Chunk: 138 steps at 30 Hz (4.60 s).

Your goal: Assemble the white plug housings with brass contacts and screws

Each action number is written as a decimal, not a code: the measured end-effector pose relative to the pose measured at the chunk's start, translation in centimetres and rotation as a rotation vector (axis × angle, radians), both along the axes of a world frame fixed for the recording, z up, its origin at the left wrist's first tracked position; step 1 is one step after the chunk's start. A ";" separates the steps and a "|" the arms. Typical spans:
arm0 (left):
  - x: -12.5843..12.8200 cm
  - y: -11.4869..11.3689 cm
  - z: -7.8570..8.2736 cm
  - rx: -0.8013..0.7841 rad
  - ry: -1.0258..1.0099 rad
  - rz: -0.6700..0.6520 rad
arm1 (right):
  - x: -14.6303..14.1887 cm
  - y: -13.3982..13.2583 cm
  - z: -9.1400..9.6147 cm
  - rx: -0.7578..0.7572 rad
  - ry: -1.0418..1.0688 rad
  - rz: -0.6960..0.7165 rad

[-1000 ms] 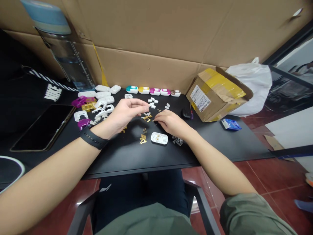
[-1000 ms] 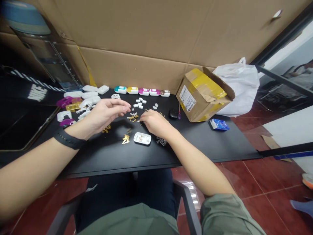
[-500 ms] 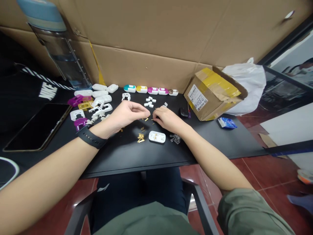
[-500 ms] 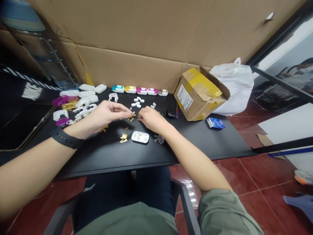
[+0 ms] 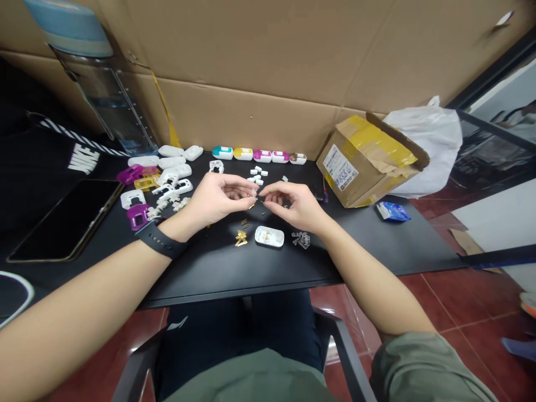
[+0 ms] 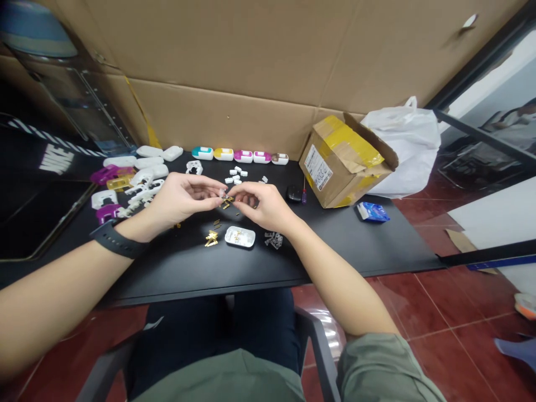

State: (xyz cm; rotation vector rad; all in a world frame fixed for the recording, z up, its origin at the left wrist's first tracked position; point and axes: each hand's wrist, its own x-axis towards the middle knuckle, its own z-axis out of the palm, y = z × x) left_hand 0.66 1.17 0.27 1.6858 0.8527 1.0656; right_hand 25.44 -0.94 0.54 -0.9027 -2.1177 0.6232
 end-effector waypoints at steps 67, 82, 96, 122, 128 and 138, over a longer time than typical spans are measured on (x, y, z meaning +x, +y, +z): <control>-1.2 0.6 -0.8 0.504 0.378 0.059 | 0.3 -0.6 0.1 -0.354 0.038 0.098; -1.0 0.3 -1.3 0.438 0.276 0.064 | 0.7 -0.1 -0.2 -0.390 0.201 0.047; -0.3 -0.3 -0.7 0.582 0.402 -0.016 | 0.3 -0.6 -0.2 -0.434 0.212 0.047; 0.3 -0.6 -0.5 0.563 0.156 0.048 | -0.4 -0.8 0.5 -0.926 0.634 0.205; 0.0 -0.7 -0.2 0.638 0.203 0.070 | 0.1 -0.6 0.5 -0.811 0.629 0.120; 0.0 -0.9 -0.2 0.668 0.216 0.072 | 0.4 -0.7 1.2 -0.813 0.693 0.040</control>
